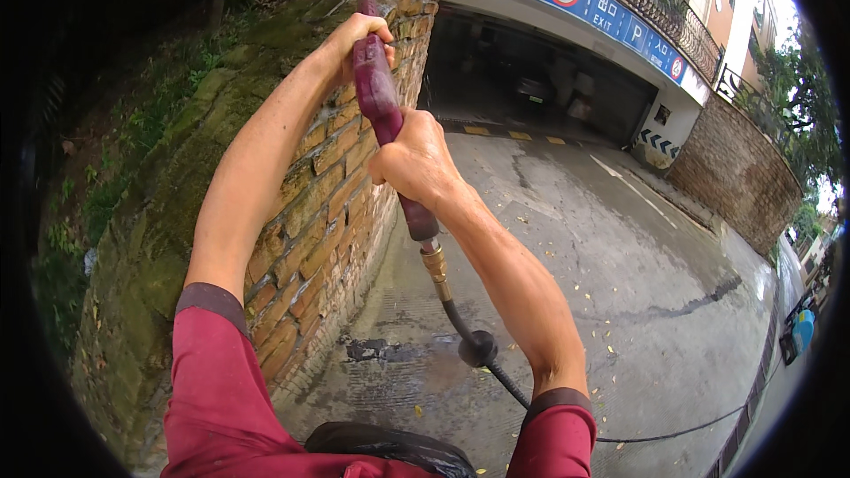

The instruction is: The person uses a pressure washer to clean a concrete floor and a stone wall at a parking garage entrance. They move the spray wand across the floor and then along the wall, removing dirt and moss.

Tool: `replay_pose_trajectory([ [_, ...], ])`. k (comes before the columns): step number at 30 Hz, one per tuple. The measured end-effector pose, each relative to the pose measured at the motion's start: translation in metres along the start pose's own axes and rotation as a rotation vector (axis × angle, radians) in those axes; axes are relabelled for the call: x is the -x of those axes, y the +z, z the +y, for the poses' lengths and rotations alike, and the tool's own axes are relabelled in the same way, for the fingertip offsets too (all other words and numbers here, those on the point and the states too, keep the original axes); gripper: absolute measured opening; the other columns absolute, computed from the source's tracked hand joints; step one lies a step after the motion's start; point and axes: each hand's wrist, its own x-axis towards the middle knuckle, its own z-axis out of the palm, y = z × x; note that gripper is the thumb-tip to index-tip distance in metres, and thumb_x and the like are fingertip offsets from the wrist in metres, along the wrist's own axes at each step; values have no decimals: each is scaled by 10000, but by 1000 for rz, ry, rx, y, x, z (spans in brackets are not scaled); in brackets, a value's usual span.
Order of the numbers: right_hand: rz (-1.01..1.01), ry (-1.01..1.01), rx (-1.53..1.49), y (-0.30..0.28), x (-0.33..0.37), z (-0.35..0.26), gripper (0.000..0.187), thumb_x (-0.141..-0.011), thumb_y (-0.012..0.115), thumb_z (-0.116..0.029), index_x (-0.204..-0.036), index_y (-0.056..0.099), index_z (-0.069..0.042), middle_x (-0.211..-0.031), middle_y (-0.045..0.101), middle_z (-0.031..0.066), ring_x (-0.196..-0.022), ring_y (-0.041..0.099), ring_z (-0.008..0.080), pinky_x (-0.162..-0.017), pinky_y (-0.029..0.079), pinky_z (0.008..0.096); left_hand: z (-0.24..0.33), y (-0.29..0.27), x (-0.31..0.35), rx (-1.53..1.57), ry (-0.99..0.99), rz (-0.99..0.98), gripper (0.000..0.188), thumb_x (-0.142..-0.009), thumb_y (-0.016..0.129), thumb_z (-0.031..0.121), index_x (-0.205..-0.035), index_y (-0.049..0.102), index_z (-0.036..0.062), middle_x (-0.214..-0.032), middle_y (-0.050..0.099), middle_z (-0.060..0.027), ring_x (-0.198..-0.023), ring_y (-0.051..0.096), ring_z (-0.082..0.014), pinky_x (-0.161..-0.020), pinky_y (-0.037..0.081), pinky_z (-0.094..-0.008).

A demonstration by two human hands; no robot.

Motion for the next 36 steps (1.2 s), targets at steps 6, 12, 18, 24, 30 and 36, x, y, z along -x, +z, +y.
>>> replay_pose_trajectory([
  [6,28,25,-11,8,-8,4,249,-539,664,26,-700,479,-19,-622,469,3,-586,467,116,-519,412,307,-6,-10,-6,-40,9,-21,102,-712,587,108,-685,502,59,-612,533,-56,-529,544,-198,-574,505,-334],
  [12,178,47,79,12,0,30,263,-542,679,-3,-729,494,7,-630,526,56,-596,524,171,-561,448,349,-37,0,-25,-12,-9,-100,393,-806,664,211,-1021,469,-53,-778,625,-183,-637,653,-274,-684,588,-402],
  [18,215,65,140,15,19,67,303,-552,691,-7,-787,500,3,-657,534,74,-613,535,202,-590,461,363,-73,22,3,127,-72,-129,561,-916,593,458,-1103,510,-64,-927,613,-170,-892,652,-293,-834,532,-439],
  [24,207,95,96,13,16,85,290,-554,701,21,-774,515,0,-668,552,46,-622,559,173,-576,469,347,-84,16,45,83,52,-340,430,-885,664,370,-1148,430,122,-972,563,-68,-896,602,-207,-819,494,-383],
  [30,179,101,5,-6,-29,64,255,-550,664,9,-782,561,36,-670,599,106,-631,597,215,-612,488,363,-47,33,9,16,228,-218,260,-764,741,85,-884,518,26,-773,560,-74,-702,596,-190,-712,526,-347],
  [36,208,112,-31,-6,-52,44,219,-544,668,-4,-726,548,17,-651,587,92,-615,585,201,-585,476,357,-22,27,-6,35,195,-248,242,-764,746,117,-846,535,30,-755,554,-59,-701,614,-195,-720,548,-366],
])
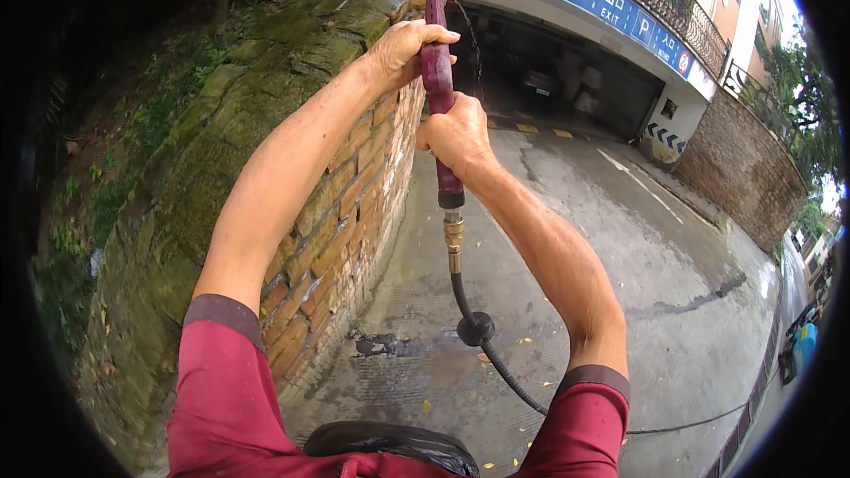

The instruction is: The person uses a pressure washer to clean a concrete floor and a stone wall at a parking garage entrance. They move the spray wand across the floor and then along the wall, removing dirt and moss.

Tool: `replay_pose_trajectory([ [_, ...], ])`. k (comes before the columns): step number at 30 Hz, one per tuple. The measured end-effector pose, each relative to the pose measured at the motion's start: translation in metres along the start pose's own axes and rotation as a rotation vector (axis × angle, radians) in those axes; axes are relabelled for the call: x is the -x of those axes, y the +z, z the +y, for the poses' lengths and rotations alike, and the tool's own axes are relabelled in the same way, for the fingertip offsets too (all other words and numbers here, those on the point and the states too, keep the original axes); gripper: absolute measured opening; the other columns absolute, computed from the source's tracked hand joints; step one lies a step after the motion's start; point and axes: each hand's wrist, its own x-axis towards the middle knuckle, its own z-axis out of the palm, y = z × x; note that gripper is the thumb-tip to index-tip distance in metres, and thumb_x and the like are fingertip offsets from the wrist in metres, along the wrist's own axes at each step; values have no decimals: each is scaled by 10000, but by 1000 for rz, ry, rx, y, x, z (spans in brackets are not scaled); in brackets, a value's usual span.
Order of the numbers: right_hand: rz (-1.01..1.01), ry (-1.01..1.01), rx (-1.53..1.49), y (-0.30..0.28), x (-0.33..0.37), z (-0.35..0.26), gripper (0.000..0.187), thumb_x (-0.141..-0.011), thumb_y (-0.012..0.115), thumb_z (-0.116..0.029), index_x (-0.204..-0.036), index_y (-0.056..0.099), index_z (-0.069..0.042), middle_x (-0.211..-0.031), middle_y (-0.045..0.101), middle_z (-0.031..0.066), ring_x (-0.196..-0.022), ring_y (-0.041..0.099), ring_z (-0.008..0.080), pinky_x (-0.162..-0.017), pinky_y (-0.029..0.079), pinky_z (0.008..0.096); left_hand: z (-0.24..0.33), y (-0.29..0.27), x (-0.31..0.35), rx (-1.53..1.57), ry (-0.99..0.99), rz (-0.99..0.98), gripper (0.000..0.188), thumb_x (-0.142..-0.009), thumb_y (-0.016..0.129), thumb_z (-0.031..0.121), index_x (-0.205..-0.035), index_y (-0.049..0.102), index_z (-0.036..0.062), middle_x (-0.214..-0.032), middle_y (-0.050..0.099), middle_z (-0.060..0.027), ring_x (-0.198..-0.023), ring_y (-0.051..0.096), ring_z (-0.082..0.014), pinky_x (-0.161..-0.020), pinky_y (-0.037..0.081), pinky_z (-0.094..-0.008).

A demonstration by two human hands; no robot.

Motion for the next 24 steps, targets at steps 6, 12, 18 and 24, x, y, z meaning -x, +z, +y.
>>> replay_pose_trajectory([
  [6,-58,10,-31,12,55,6,246,-531,655,55,-695,489,-22,-616,509,38,-550,524,165,-508,428,335,-13,3,46,-27,-19,-3,252,-749,750,53,-877,535,20,-840,591,-89,-734,633,-187,-707,564,-333],
  [12,-163,51,-77,-35,162,5,228,-582,662,17,-763,523,10,-655,547,49,-629,547,160,-579,463,334,-29,73,115,168,-23,173,284,-860,676,192,-997,528,-8,-866,625,-109,-727,646,-216,-694,553,-336],
  [18,-329,160,-348,-101,295,4,429,-527,665,125,-885,506,-50,-699,508,-3,-633,529,113,-547,439,293,-38,146,173,324,-195,323,329,-872,684,255,-954,577,-45,-845,667,-170,-743,658,-245,-729,556,-366],
  [24,-333,-1,-157,-172,399,-33,337,-576,703,67,-848,537,-41,-675,517,-4,-611,505,89,-533,418,278,-28,190,198,338,-200,313,233,-862,682,176,-903,549,-10,-771,643,-138,-678,650,-240,-671,548,-374],
])
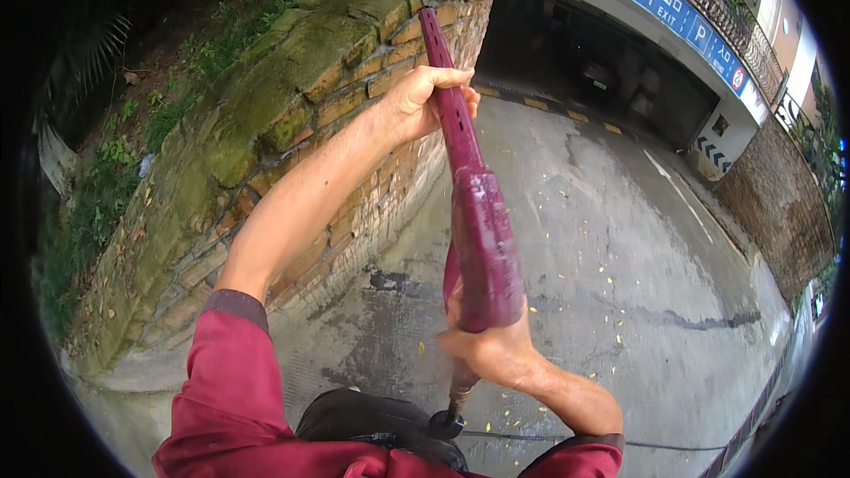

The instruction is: The person uses a pressure washer to clean a concrete floor and a stone wall at a parking garage entrance. They move the spray wand across the floor and then along the wall, removing dirt and moss.

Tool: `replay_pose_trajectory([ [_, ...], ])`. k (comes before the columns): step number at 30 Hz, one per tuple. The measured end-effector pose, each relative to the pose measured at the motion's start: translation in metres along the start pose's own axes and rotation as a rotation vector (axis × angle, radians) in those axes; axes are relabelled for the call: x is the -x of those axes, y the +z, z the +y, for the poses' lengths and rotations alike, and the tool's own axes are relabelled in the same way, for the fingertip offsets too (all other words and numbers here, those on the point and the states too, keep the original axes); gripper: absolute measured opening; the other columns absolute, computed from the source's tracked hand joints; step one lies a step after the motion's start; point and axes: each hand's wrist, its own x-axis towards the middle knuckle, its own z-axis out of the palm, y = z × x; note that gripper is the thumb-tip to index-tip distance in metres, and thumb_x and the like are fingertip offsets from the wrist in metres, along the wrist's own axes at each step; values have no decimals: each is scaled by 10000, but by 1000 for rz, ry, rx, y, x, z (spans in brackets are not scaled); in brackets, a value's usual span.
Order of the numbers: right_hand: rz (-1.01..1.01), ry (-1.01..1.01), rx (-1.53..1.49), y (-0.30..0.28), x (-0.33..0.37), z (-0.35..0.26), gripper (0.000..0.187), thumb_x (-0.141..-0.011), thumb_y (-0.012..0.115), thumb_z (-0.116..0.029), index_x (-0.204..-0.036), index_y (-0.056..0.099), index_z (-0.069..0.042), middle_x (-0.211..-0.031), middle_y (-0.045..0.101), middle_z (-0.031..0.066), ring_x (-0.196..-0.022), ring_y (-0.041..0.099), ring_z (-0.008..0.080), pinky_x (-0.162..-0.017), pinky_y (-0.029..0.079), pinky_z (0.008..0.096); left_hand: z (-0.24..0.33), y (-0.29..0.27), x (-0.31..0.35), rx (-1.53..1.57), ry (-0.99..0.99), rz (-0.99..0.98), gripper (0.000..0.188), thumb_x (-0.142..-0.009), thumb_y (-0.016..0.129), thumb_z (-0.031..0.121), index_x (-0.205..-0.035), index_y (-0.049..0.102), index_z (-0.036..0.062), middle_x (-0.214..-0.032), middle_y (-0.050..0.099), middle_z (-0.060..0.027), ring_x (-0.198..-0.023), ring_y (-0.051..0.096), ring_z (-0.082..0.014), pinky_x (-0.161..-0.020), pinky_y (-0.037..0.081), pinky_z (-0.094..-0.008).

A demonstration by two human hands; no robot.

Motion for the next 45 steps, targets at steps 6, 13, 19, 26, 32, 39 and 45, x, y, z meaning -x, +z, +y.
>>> replay_pose_trajectory([
  [6,-45,145,-122,-6,45,-32,344,-570,693,83,-847,527,-37,-667,504,0,-587,491,94,-525,415,269,2,33,33,57,27,9,194,-779,709,30,-831,523,39,-724,554,-78,-620,584,-221,-605,533,-420],
  [13,-8,179,-144,57,78,-68,299,-571,683,93,-797,533,-32,-668,509,-4,-602,486,90,-538,425,281,49,1,101,50,-14,-86,225,-834,697,89,-894,487,35,-735,550,-82,-650,601,-239,-647,557,-452],
  [19,-33,201,-77,117,104,-106,288,-571,683,91,-793,538,-23,-662,513,-6,-606,485,84,-539,422,282,83,-42,163,-11,-111,-175,138,-906,622,134,-894,524,38,-757,641,-143,-706,661,-269,-716,554,-442],
  [26,45,197,-39,146,119,-142,208,-618,654,53,-777,534,-7,-657,523,18,-595,489,109,-529,411,304,96,-49,192,67,-122,-158,317,-873,682,173,-992,439,7,-815,555,-122,-753,611,-270,-743,544,-489],
  [32,-5,235,159,148,78,-142,250,-609,660,19,-808,508,16,-666,518,56,-644,534,172,-589,464,360,103,-38,206,-29,-42,27,427,-863,696,215,-1102,437,-27,-859,548,-149,-771,617,-285,-729,559,-497],
  [39,-48,168,138,167,116,-132,202,-596,649,23,-730,505,-24,-637,510,24,-607,475,127,-553,411,317,93,-48,274,-125,-54,60,316,-844,631,21,-1050,399,-37,-906,556,-198,-726,621,-263,-659,584,-408],
  [45,-57,182,229,208,91,-150,317,-624,622,10,-926,545,69,-750,614,219,-733,624,319,-729,483,409,127,-79,273,-109,5,145,284,-827,633,4,-1001,415,-50,-866,586,-201,-714,634,-278,-616,569,-429],
])
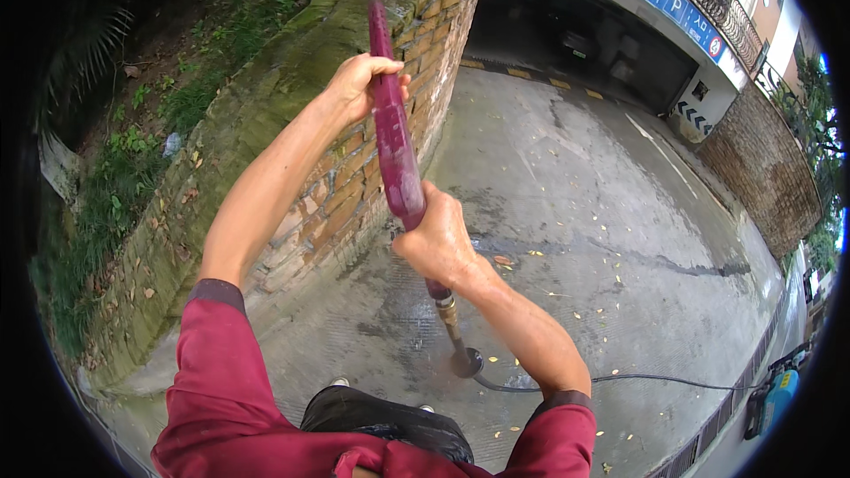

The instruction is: The person uses a pressure washer to clean a concrete floor and a stone wall at a parking garage entrance. They move the spray wand across the floor and then along the wall, removing dirt and moss.

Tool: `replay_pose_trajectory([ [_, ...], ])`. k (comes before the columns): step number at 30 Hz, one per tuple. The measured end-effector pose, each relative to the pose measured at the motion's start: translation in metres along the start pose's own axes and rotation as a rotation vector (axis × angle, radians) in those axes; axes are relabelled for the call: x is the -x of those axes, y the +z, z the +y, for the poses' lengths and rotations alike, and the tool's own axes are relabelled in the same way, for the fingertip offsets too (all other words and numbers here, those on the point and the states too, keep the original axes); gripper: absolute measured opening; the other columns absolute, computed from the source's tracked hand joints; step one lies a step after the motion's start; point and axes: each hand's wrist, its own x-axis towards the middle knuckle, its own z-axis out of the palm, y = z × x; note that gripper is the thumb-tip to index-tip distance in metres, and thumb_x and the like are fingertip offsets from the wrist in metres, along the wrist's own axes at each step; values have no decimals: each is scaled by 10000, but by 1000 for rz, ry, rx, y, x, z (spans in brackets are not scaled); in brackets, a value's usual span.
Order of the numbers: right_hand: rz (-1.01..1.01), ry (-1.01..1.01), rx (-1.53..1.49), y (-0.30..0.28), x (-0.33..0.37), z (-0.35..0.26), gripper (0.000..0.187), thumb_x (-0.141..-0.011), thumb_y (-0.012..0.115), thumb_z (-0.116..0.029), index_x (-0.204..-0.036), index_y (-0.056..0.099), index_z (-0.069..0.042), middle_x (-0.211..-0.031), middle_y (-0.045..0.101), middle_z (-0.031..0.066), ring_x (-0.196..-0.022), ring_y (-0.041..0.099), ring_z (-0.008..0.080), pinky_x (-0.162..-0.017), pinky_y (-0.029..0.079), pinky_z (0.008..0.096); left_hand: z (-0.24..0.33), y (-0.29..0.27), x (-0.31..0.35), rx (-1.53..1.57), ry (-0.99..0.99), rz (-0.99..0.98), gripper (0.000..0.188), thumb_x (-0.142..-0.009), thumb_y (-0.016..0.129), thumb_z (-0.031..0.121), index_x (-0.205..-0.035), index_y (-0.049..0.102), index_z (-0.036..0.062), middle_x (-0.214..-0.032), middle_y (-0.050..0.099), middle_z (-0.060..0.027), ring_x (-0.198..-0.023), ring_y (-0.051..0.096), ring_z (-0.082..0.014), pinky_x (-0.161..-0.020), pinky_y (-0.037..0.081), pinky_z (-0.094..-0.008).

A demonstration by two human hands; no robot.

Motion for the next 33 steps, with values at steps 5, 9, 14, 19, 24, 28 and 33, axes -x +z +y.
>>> replay_pose_trajectory([
  [5,83,36,-14,50,-54,-40,257,-595,673,13,-759,477,-18,-649,474,28,-624,446,137,-570,414,334,42,-49,-27,44,-52,29,194,-795,622,-13,-926,501,-89,-739,599,-195,-629,627,-292,-607,551,-434],
  [9,97,1,-34,75,-41,-51,261,-605,671,9,-801,500,-4,-653,478,33,-636,453,136,-580,419,335,46,-76,-5,-20,-28,-47,124,-811,619,15,-886,568,-70,-733,618,-169,-634,640,-254,-621,570,-408],
  [14,16,112,-24,99,17,-57,360,-637,609,27,-992,559,64,-751,620,195,-675,590,240,-677,485,379,25,-89,49,-17,-48,-79,337,-842,629,2,-1035,353,24,-842,563,-139,-722,637,-236,-637,590,-398],
  [19,68,93,-35,107,7,-63,362,-632,604,24,-988,553,67,-743,620,186,-667,582,234,-662,482,375,30,-91,39,3,-40,-49,286,-847,614,8,-1009,378,14,-830,578,-147,-683,635,-239,-602,586,-412],
  [24,162,72,-77,98,-9,-60,220,-581,660,28,-696,482,-32,-628,486,0,-595,447,111,-537,389,310,38,-76,13,0,-62,-136,187,-841,620,10,-936,468,-46,-779,602,-156,-663,640,-235,-589,572,-386],
  [28,114,141,-48,89,48,-51,337,-624,617,14,-952,545,43,-707,583,137,-678,559,201,-663,474,370,12,-44,49,-22,-85,-141,236,-844,626,11,-977,433,-19,-848,580,-139,-701,640,-221,-599,582,-387],
  [33,119,117,-109,85,97,-48,379,-634,611,22,-1009,556,35,-733,603,114,-690,565,168,-675,480,342,1,-17,96,-26,-54,-134,291,-842,625,2,-1017,392,14,-876,550,-124,-710,629,-205,-580,587,-377],
])
